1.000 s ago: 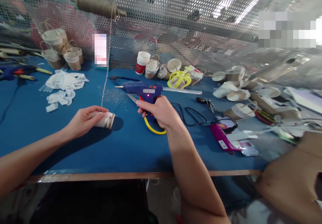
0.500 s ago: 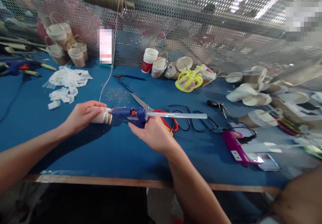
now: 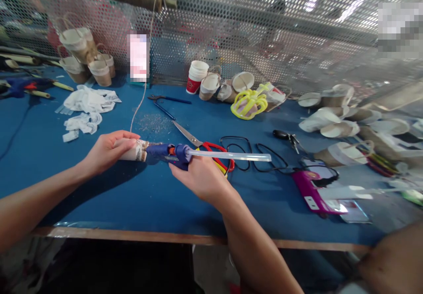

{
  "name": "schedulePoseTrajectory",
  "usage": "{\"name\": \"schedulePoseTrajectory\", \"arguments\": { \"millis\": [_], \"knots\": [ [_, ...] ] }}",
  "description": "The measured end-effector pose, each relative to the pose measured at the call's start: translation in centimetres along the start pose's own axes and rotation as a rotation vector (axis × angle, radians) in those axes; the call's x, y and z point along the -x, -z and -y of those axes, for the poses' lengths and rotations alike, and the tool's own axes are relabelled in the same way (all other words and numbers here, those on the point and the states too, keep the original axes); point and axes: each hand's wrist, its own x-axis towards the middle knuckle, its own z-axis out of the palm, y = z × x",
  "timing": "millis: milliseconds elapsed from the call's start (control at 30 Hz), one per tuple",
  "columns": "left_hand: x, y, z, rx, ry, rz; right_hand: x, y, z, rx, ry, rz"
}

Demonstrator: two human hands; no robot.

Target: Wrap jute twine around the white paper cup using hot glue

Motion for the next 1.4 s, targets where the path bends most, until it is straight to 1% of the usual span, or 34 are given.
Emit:
{"name": "schedulePoseTrajectory", "arguments": {
  "millis": [200, 367, 533, 700, 900, 1033, 1167, 1300, 1400],
  "knots": [
    [-0.03, -0.15, -0.19, 0.012, 0.008, -0.006, 0.01, -0.23, -0.46, 0.079, 0.085, -0.057],
    [0.03, 0.01, -0.12, -0.053, 0.001, 0.002, 0.24, -0.16, -0.62, 0.146, 0.111, -0.065],
    [0.05, 0.00, -0.27, -0.043, 0.024, -0.002, 0.27, -0.33, -0.68, 0.172, 0.152, -0.102],
    [-0.01, -0.09, -0.25, -0.045, 0.015, 0.000, 0.35, -0.27, -0.72, 0.147, 0.211, -0.075],
    [-0.04, -0.05, -0.09, -0.059, 0.005, -0.004, 0.35, -0.12, -0.68, 0.167, 0.206, -0.098],
    [-0.04, -0.01, -0.16, -0.080, -0.002, -0.003, 0.50, -0.18, -0.82, 0.136, 0.210, -0.052],
    [-0.04, -0.02, -0.26, -0.072, 0.010, 0.000, 0.45, -0.26, -0.89, 0.130, 0.189, -0.063],
    [-0.01, -0.01, -0.36, -0.081, 0.007, -0.005, 0.33, -0.02, -0.47, 0.109, 0.167, -0.001],
    [0.06, 0.01, -0.35, -0.087, 0.009, -0.006, 0.33, 0.22, -0.14, 0.109, 0.154, 0.009]
  ]
}}
